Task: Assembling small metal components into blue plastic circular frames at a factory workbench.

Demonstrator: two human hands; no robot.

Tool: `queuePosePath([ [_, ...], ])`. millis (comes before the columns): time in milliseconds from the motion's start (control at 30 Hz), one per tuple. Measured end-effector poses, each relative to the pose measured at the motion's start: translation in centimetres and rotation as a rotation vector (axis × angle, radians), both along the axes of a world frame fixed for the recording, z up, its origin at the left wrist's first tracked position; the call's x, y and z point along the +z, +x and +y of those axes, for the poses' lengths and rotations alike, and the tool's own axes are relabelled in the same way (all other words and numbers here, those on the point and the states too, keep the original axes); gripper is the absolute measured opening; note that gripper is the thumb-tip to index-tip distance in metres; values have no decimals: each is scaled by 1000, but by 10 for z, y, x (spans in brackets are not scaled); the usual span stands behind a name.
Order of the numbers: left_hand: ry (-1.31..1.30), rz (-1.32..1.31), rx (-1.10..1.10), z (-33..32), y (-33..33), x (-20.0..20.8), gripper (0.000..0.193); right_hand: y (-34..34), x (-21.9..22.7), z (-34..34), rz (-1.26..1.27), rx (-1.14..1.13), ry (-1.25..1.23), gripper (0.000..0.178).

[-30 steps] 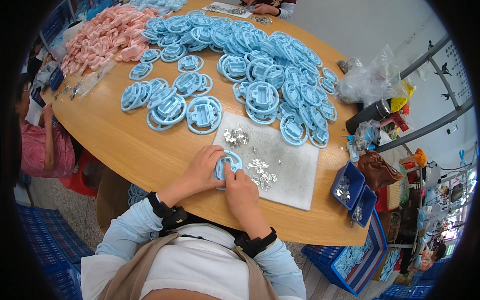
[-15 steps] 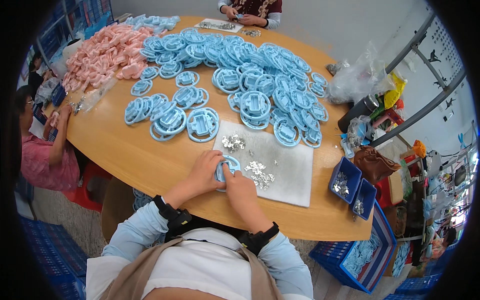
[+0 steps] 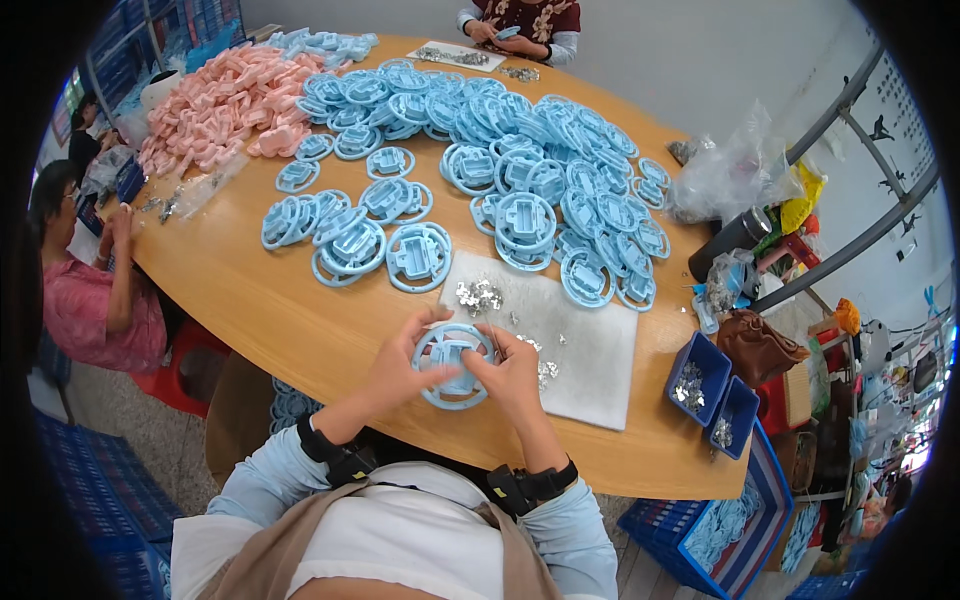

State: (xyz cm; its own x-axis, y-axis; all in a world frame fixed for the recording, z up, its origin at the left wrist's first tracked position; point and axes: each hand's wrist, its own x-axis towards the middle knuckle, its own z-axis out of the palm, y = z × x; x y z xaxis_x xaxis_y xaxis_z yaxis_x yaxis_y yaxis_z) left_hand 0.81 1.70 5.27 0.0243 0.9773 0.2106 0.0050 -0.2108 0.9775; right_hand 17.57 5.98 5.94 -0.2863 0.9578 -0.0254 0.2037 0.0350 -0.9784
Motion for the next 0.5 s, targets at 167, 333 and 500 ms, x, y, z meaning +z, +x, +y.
queuePosePath([
  [167, -504, -600, -132, 6, -6, -8, 36, -5, -3, -2, 113, -30, -7, 26],
  [333, -612, -539, -83, 8, -3, -17, 31, -7, -5, -1, 193, -63, -40, 25],
  [500, -586, -456, -102, 8, -3, -16, 32, -4, -6, -1, 179, -59, -54, 26],
])
